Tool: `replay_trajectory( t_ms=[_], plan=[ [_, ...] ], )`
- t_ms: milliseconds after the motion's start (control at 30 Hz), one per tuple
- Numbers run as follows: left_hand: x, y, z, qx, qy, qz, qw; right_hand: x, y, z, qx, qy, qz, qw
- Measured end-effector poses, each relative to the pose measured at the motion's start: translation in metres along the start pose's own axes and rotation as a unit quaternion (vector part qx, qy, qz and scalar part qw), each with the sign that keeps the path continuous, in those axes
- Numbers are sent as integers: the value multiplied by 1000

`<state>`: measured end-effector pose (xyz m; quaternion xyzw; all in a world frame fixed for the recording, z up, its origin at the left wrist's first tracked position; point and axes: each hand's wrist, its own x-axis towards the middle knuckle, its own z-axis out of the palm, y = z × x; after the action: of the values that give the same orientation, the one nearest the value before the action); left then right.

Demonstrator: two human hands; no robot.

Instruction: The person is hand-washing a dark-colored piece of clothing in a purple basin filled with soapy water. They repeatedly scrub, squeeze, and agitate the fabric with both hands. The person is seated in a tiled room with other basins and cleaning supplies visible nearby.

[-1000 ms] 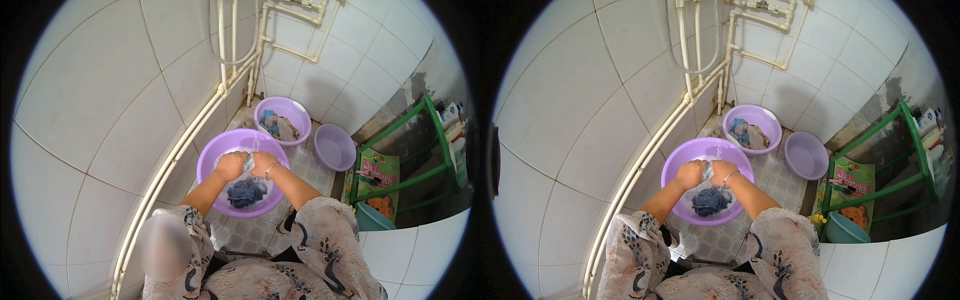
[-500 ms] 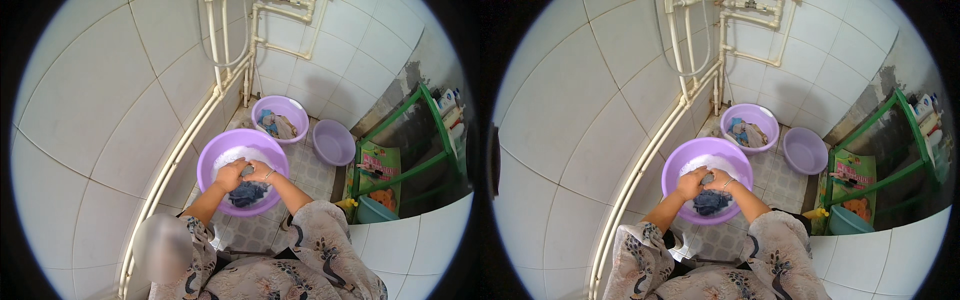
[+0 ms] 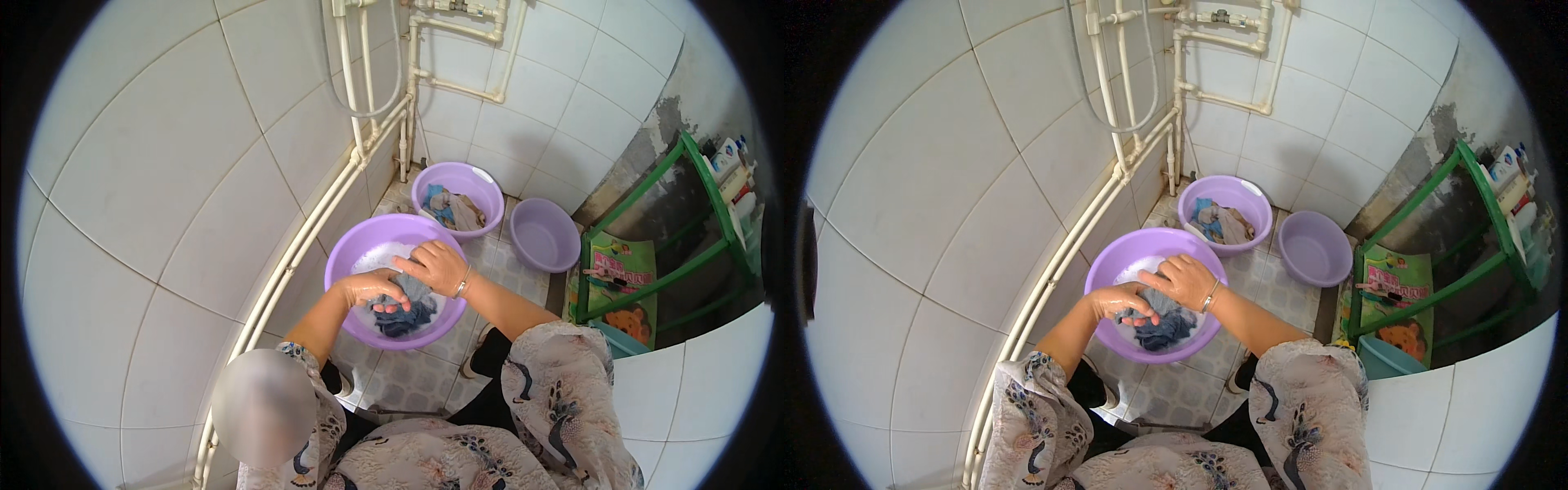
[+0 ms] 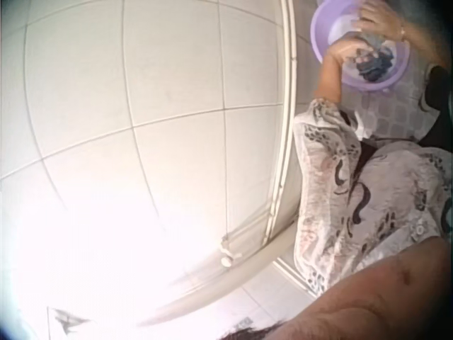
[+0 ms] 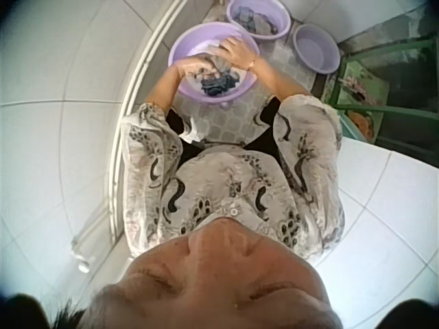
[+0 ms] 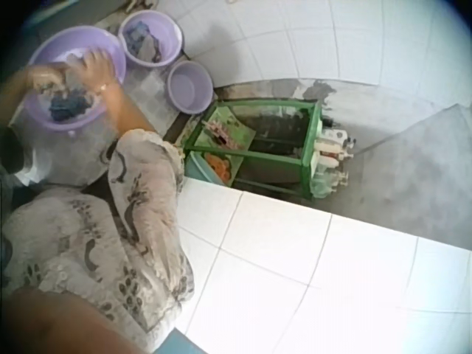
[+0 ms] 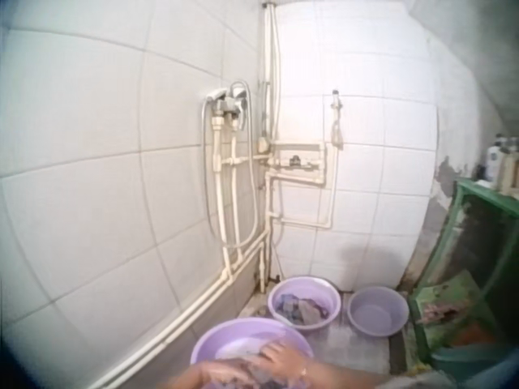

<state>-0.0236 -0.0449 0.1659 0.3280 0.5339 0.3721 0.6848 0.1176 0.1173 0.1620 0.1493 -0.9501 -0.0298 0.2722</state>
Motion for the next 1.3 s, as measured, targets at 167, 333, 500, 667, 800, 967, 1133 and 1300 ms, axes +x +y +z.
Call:
replay_trajectory(
  t_ms=[167,333,500,667,800,967,1133,1300],
  plan=[
    [24,-7,10,250,246,61,935,15,-2,17,-39,-224,142,963],
    [42,-32,2,416,376,79,824,29,-5,40,41,-317,265,910],
    [39,-23,-1,495,383,36,779,41,0,47,84,-404,305,858],
    [30,-22,9,555,387,85,731,39,-1,49,125,-417,326,839],
    [25,-32,8,531,375,117,751,27,-9,57,161,-359,350,850],
    [26,-32,-11,266,304,134,905,-2,-17,19,91,-72,194,974],
    [-8,-4,18,24,151,-6,988,0,-24,11,20,-58,66,996],
    [13,-2,22,173,124,-50,976,-12,-20,32,21,-142,171,975]
  ],
)
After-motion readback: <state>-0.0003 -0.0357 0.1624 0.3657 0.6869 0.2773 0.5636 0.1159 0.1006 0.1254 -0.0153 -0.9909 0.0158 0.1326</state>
